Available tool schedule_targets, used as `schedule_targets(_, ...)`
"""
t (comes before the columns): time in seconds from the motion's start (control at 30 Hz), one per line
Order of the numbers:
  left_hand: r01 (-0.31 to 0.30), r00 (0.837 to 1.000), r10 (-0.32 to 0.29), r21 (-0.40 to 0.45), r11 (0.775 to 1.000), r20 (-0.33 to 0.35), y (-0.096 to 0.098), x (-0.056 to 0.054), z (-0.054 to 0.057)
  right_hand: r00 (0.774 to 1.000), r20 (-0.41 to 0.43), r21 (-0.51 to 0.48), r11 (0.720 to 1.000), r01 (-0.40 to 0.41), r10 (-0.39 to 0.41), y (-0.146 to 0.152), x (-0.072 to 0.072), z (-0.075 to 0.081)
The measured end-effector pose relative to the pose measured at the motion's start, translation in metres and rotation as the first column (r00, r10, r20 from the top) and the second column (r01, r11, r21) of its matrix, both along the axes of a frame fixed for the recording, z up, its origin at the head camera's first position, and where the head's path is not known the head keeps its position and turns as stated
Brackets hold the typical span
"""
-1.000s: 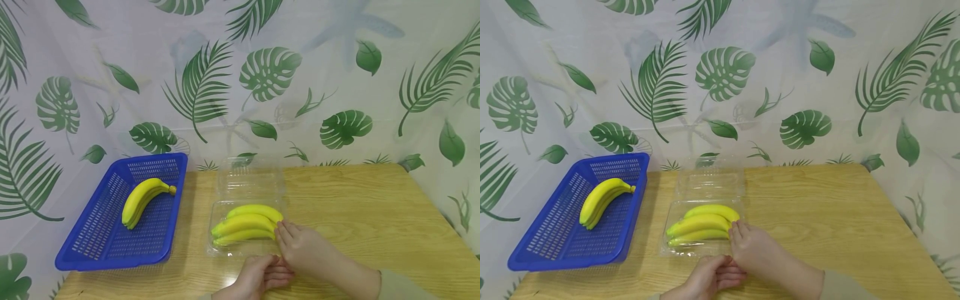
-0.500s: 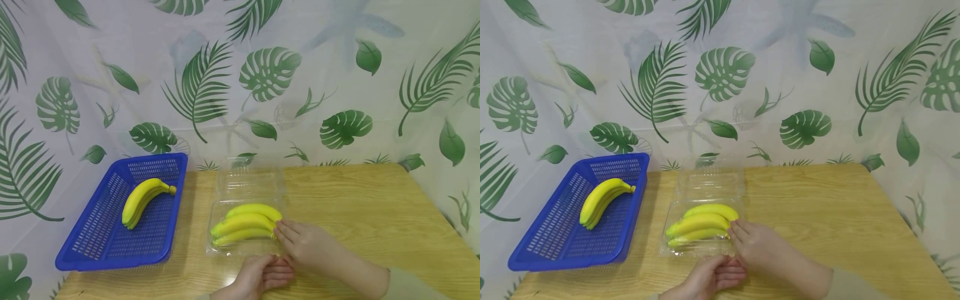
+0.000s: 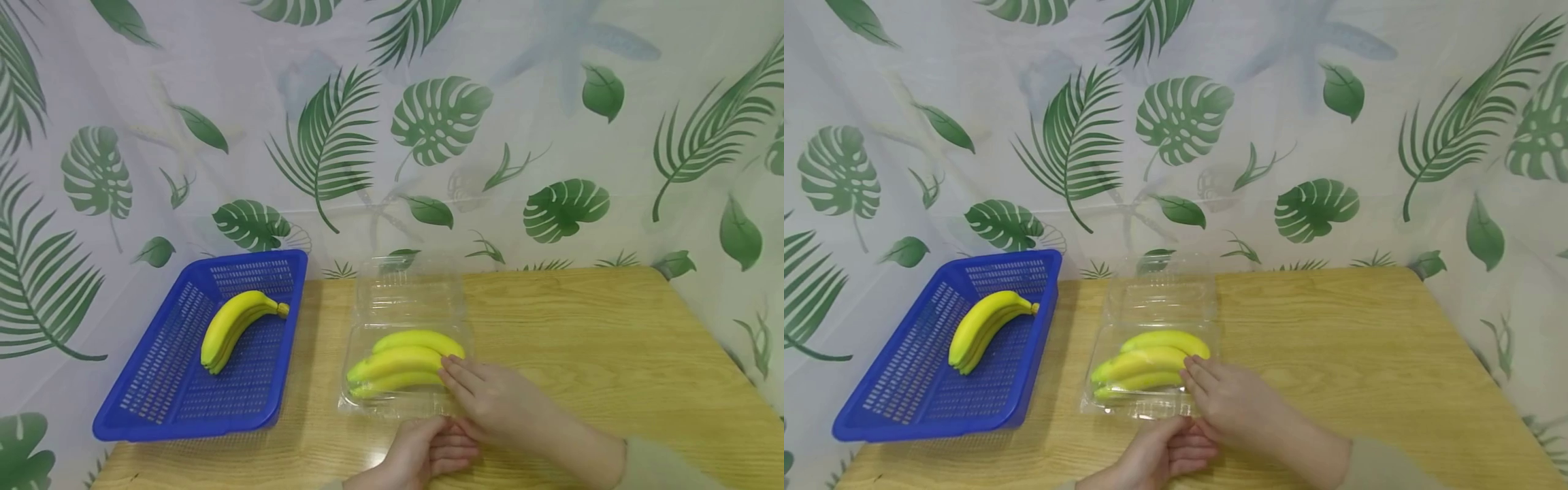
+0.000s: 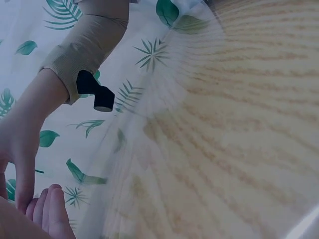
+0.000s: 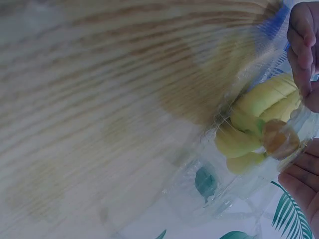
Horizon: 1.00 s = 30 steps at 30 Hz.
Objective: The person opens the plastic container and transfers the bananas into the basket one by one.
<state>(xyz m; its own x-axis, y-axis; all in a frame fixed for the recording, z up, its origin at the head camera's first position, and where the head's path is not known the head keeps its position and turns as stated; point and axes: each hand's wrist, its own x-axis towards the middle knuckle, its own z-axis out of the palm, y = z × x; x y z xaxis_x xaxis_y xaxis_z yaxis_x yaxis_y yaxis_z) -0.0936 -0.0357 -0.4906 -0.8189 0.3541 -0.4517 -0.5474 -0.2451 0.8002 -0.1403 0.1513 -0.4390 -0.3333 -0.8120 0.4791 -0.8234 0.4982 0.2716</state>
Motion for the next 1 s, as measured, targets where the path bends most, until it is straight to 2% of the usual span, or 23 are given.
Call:
schedule_targets(0.33, -0.031, 1.000, 0.031, 0.014, 0.999, 0.005, 0.0068, 0.0038, -0.0022, 1.000, 0.001, 0.017, 0.999, 0.030, -0.030, -0.0014, 0.0017, 0.0017)
schedule_targets(0.7, -0.062, 0.998, 0.061, 0.066, 0.996, 0.017, 0.0092, 0.0006, 0.0027, 0.998, 0.033, -0.022, 0.999, 0.045, -0.044, -0.0023, 0.0025, 0.0010)
schedule_targets(1.0, -0.067, 0.997, 0.066, 0.048, 0.997, 0.026, 0.0093, -0.0016, 0.0028, 0.997, -0.012, -0.012, 0.997, 0.081, -0.081, -0.0077, 0.0039, -0.0006)
